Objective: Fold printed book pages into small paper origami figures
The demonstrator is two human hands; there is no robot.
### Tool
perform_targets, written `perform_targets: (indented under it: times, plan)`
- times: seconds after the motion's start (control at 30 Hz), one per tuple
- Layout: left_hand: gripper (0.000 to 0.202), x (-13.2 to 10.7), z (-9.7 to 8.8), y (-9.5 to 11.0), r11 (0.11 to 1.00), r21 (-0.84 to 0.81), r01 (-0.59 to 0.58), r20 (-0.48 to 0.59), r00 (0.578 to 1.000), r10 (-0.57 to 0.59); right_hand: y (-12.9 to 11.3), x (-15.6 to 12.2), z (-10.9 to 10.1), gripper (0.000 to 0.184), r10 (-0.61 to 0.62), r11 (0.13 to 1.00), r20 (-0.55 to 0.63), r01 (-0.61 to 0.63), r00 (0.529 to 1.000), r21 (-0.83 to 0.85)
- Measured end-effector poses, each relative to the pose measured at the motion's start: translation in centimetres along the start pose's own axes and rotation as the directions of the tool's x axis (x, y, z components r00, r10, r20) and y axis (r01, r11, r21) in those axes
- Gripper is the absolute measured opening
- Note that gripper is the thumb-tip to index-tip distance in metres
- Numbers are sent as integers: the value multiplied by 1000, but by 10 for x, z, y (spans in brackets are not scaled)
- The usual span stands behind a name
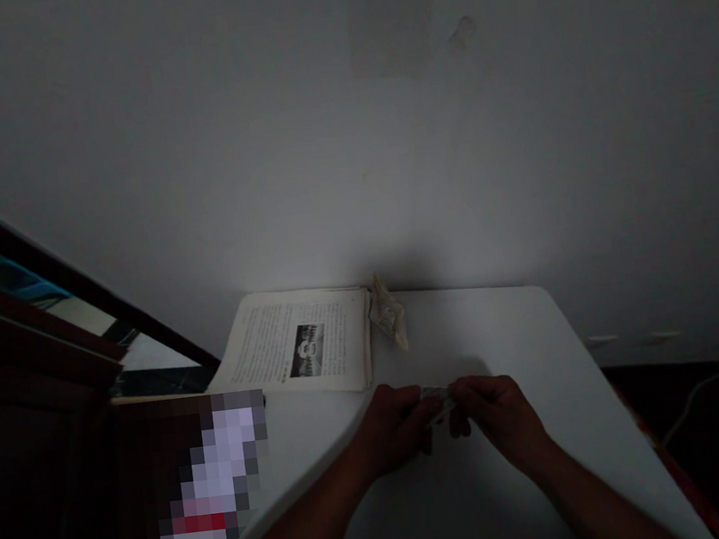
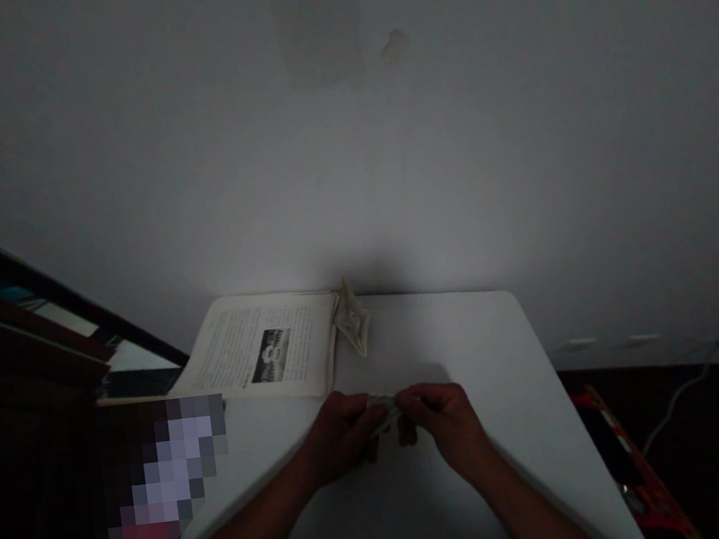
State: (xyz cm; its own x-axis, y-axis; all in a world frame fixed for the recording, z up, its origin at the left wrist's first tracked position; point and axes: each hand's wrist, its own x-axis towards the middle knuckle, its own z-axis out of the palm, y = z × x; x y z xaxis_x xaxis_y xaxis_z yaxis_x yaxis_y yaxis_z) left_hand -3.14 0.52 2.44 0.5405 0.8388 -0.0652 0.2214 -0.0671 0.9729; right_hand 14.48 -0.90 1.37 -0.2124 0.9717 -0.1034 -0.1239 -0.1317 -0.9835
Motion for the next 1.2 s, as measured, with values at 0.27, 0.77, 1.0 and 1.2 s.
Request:
perform_targets:
  times: [0.27,0.77,1.0,1.2]
  plan:
    - [43,3,1,-6,982,-180,52,21,999,-49,3,2,5,28,67,992,-20,-65,998,105]
    - [43,6,-6,-4,996,-70,58,10,998,-57,10,5,-4,29,105,977,-111,-82,988,196]
    - [43,8,-5,-7,994,-108,36,8,999,-35,8,4,-5,33,141,984,-113,-127,983,123]
    - [44,8,-5,-7,996,-82,43,1,999,-43,5,4,-4,34,133,990,-115,-126,984,67]
